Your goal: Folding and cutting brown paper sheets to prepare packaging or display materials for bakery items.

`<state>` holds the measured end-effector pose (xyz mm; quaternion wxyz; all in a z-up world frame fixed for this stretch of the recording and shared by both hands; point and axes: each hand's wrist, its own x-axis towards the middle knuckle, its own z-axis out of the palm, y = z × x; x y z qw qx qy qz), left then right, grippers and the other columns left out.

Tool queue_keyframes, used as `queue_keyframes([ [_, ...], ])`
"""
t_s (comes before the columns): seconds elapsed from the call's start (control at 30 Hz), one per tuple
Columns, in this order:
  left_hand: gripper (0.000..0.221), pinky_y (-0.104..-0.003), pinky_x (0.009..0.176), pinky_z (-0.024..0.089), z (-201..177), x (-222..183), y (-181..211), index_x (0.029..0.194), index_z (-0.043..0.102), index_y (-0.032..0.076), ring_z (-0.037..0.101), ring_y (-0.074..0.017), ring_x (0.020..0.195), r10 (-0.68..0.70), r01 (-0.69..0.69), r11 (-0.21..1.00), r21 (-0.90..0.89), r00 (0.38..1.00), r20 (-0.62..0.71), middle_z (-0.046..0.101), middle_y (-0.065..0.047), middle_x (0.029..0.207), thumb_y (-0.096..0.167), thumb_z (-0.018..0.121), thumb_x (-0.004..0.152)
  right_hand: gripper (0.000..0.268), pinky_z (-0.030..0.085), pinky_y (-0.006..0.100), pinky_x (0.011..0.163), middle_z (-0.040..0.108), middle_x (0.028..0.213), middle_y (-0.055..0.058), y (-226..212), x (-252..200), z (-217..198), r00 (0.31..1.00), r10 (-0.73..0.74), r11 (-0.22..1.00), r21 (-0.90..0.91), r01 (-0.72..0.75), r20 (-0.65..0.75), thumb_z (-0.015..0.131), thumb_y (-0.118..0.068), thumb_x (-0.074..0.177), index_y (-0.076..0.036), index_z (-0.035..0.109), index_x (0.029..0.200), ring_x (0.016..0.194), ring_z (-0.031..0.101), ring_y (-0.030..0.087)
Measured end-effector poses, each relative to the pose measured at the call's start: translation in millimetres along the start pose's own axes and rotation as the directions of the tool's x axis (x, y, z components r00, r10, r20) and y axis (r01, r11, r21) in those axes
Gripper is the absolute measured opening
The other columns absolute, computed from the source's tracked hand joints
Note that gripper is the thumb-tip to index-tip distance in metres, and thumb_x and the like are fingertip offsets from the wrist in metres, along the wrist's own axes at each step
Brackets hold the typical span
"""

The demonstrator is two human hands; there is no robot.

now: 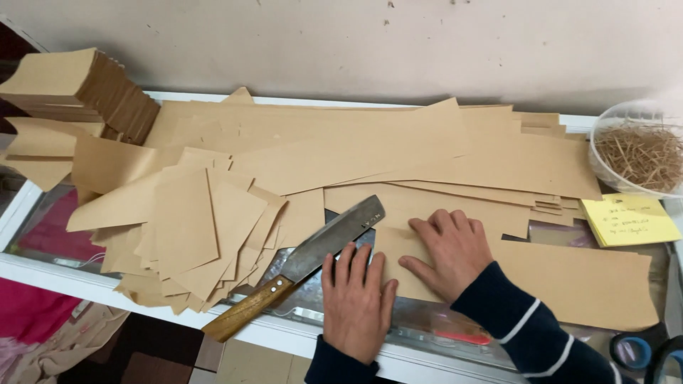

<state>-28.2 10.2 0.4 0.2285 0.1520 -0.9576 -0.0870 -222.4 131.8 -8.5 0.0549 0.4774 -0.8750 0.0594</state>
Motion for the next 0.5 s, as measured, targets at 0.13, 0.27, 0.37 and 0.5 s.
queue_keyframes([
  [0.13,0.043,-0.068,0.126,0.033,-1,-1,0,0.142,0.067,0.010,0.052,-0.0427,0.148,-0.008,0.008,1.000,0.002,1.000,-0.016,0.065,-0.018,0.153,0.038,0.066,0.110,0.049,0.053,0.056,0.095,0.069,0.118,0.007,14,16,-3,0.975,0.044,0.991,0.118,-0.071,0.216,0.073,-0.062,0.097,-0.027,0.072,0.131,0.113,0.062,0.035],
  [0.27,0.049,-0.067,0.126,0.033,-4,2,-5,0.149,0.066,0.009,0.051,-0.0430,0.150,-0.015,0.013,0.999,-0.053,0.999,-0.033,0.063,-0.020,0.158,0.035,0.068,0.108,0.017,0.054,0.048,0.093,0.068,0.107,0.006,34,28,-2,0.975,-0.125,0.935,0.350,0.054,0.184,0.077,-0.038,0.101,-0.021,0.078,0.102,0.104,0.063,0.030],
  [0.37,0.059,-0.063,0.128,0.035,-6,1,-5,0.162,0.057,0.008,0.056,-0.0370,0.153,-0.128,0.076,0.946,-0.314,0.980,-0.150,0.067,-0.013,0.160,0.040,0.062,0.112,0.024,0.055,0.046,0.082,0.085,0.102,-0.006,17,37,-54,0.895,-0.022,0.947,0.296,-0.124,0.445,0.062,-0.052,0.107,-0.029,0.070,0.106,0.093,0.078,0.025],
  [0.5,0.064,-0.047,0.105,0.052,-18,1,-11,0.160,0.055,0.005,0.068,-0.0318,0.124,-0.356,0.188,0.795,-0.577,0.914,-0.193,0.076,-0.012,0.143,0.035,0.072,0.106,0.022,0.051,0.045,0.072,0.079,0.081,-0.005,-1,45,-85,0.917,-0.109,0.935,0.353,-0.037,0.384,0.068,-0.051,0.106,-0.029,0.067,0.103,0.073,0.075,0.028],
])
